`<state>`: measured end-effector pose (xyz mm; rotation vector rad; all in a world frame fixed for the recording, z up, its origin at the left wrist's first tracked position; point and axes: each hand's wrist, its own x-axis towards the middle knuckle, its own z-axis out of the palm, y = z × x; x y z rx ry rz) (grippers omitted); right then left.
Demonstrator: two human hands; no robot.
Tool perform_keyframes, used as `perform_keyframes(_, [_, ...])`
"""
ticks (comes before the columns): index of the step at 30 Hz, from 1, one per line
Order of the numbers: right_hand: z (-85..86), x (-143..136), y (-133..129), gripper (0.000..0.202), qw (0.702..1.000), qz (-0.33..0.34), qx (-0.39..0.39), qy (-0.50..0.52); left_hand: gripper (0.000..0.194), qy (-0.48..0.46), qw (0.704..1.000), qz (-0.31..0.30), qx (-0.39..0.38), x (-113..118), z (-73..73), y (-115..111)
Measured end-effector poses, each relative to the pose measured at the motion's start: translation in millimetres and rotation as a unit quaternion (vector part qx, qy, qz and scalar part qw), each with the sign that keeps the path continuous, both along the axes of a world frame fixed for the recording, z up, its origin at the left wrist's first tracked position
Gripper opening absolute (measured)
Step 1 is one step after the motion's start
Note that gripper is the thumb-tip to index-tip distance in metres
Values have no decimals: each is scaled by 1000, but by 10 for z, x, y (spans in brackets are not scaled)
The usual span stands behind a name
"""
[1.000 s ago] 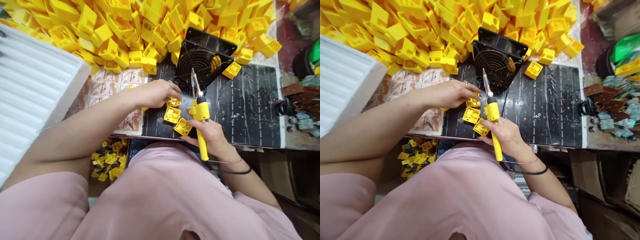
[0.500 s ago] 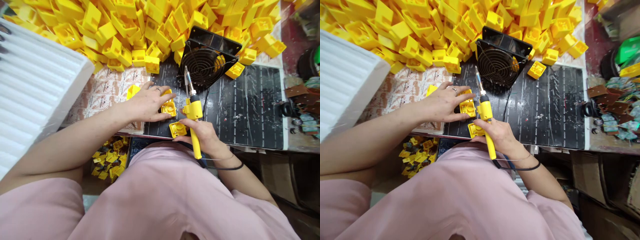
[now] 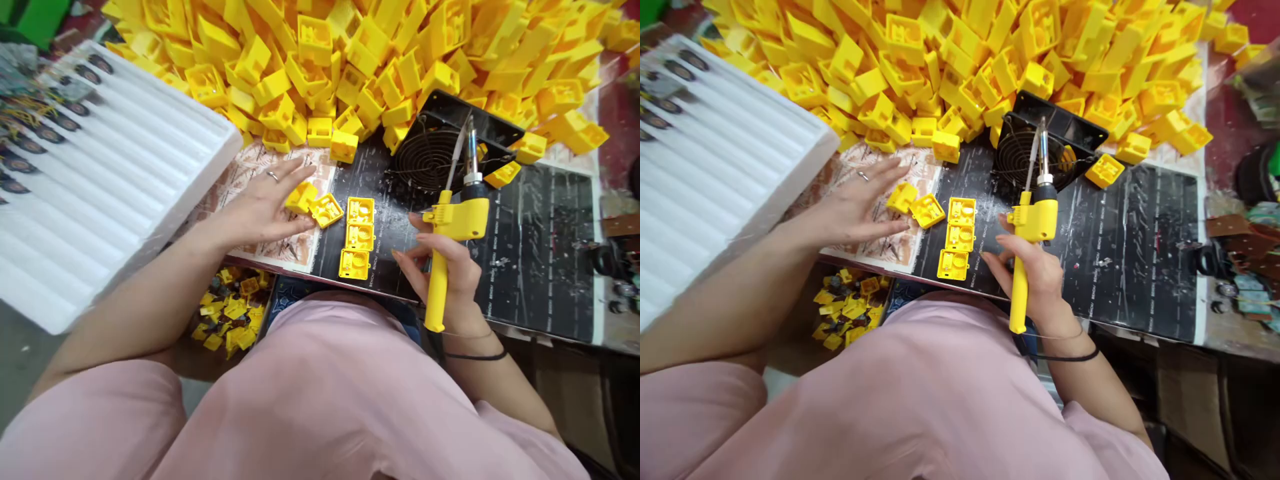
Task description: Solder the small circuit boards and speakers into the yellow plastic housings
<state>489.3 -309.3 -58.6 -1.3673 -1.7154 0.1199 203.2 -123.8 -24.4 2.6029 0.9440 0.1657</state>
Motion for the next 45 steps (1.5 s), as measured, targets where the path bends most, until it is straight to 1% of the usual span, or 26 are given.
perform_keyframes(3, [18, -22, 34, 41, 1000, 4, -1, -22, 84, 37, 998, -11, 43, 167, -98, -76])
perform_keyframes(5, [20, -27, 51, 41, 999, -1, 2, -36, 79, 86, 994, -18, 62, 294, -91, -95])
perform_keyframes(7, [18, -16, 63, 43, 999, -3, 8, -48, 71, 134, 989, -15, 63, 395, -37, -70])
perform_keyframes(9, [13, 4, 74, 43, 998, -5, 18, -57, 64, 164, 983, 23, 73, 473, 35, -17])
perform_keyframes(11, [7, 23, 89, 41, 997, -12, 25, -70, 69, 183, 976, 70, 93, 539, 104, 38])
perform_keyframes(13, [2, 37, 108, 40, 995, -20, 31, -92, 78, 218, 966, 95, 100, 588, 170, 77])
perform_keyframes(16, [-1, 49, 137, 42, 992, -18, 49, -118, 82, 280, 953, 73, 85, 612, 281, 111])
perform_keyframes(18, [-4, 51, 151, 46, 990, -17, 65, -121, 83, 304, 949, 35, 76, 596, 353, 143])
perform_keyframes(19, [-7, 50, 157, 46, 990, -20, 71, -121, 82, 314, 947, 22, 72, 585, 379, 167])
perform_keyframes(21, [-18, 45, 165, 44, 989, -27, 78, -122, 73, 329, 942, 27, 66, 576, 394, 229])
perform_keyframes(23, [-38, 39, 168, 40, 988, -33, 88, -123, 67, 321, 943, 57, 74, 605, 358, 291])
perform_keyframes(25, [-66, 37, 167, 38, 988, -34, 92, -121, 71, 302, 945, 92, 84, 687, 293, 325])
perform_keyframes(28, [-110, 48, 156, 45, 989, -33, 94, -112, 74, 268, 952, 117, 85, 879, 223, 281])
perform_keyframes(30, [-125, 59, 145, 47, 989, -32, 98, -109, 77, 243, 962, 98, 78, 990, 232, 215])
perform_keyframes(32, [-124, 70, 135, 44, 989, -25, 98, -107, 74, 225, 970, 68, 66, 1031, 272, 171])
perform_keyframes(34, [-111, 75, 129, 41, 990, -20, 98, -101, 68, 213, 973, 69, 56, 989, 303, 181])
perform_keyframes(35, [-104, 77, 127, 40, 991, -19, 97, -95, 64, 208, 973, 87, 56, 943, 302, 208])
perform_keyframes(37, [-94, 77, 127, 39, 992, -21, 95, -84, 59, 202, 969, 125, 63, 826, 263, 282])
perform_keyframes(40, [-97, 72, 134, 40, 992, -27, 93, -77, 55, 175, 973, 123, 87, 684, 165, 377])
perform_keyframes(42, [-105, 69, 140, 43, 992, -30, 97, -78, 59, 130, 980, 116, 97, 669, 129, 411])
perform_keyframes(45, [-108, 64, 147, 45, 992, -33, 98, -77, 60, 81, 986, 115, 93, 779, 130, 466])
